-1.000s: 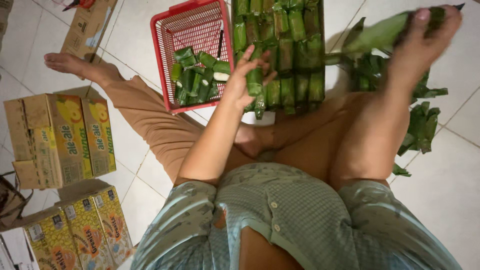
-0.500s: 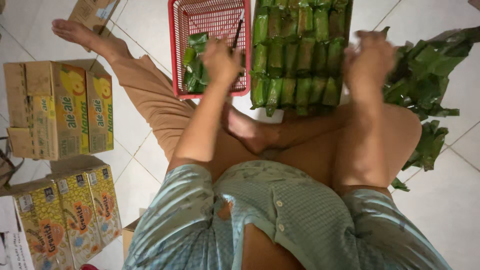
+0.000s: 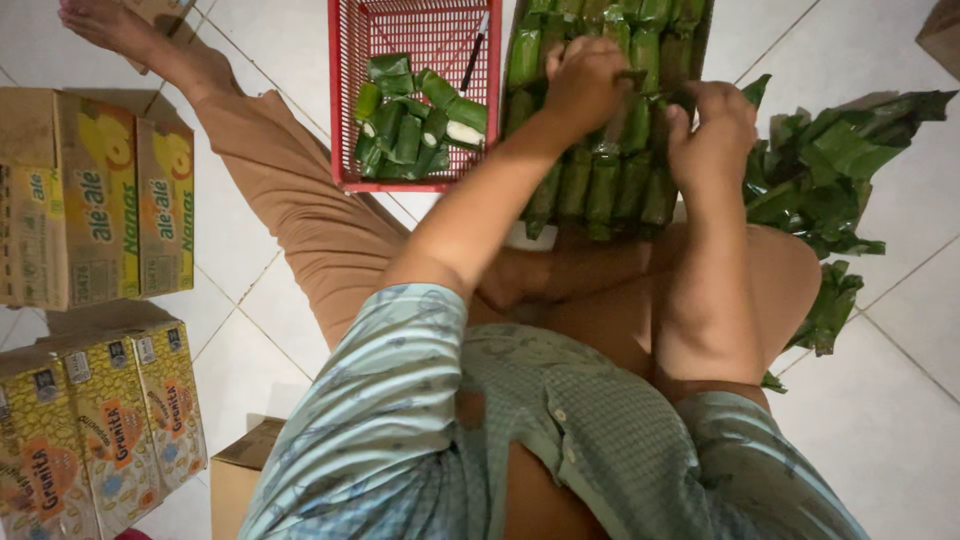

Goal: The person sits on the tiled floor and wraps cylindrical rice cakes in strips of banana leaf, folding the leaf around each cake. They take unwrapped cakes from a red plastic basket, wrap them by hand, and place the finished wrapped bundles onto a tray alongside already wrapped ones.

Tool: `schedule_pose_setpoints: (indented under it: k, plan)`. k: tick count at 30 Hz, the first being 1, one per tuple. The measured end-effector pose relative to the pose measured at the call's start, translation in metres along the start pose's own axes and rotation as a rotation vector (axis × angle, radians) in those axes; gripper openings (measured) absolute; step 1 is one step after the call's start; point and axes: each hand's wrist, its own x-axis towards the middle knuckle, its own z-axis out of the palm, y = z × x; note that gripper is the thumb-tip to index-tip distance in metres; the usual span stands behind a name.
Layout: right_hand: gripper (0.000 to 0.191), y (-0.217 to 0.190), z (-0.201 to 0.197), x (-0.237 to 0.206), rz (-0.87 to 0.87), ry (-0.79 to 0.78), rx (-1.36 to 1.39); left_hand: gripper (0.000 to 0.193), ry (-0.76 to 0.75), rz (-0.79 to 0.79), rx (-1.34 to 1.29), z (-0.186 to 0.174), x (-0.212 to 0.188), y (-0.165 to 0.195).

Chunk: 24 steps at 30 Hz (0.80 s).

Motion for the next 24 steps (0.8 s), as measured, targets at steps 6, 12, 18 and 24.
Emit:
schedule_pose_setpoints:
  k: [6, 12, 18, 24]
  plan:
    - [0.022, 0.002, 0.013, 0.011, 0.162, -0.121, 0.703, 0.02, 0.047, 0.231, -0.305, -0.024, -0.015, 0.009]
    - [0.009, 0.002, 0.013, 0.0, 0.15, -0.186, 0.932, 0.044, -0.051, 0.232, -0.607, -0.045, -0.034, 0.016]
    - [0.017, -0.023, 0.006, -0.001, 0.361, -0.153, 1.427, 0.041, 0.055, 0.258, -0.447, -0.036, -0.05, 0.009]
    - [0.025, -0.059, -0.029, -0.004, 0.267, -0.377, 1.729, 0.047, -0.336, 0.189, -0.983, -0.046, -0.064, 0.005]
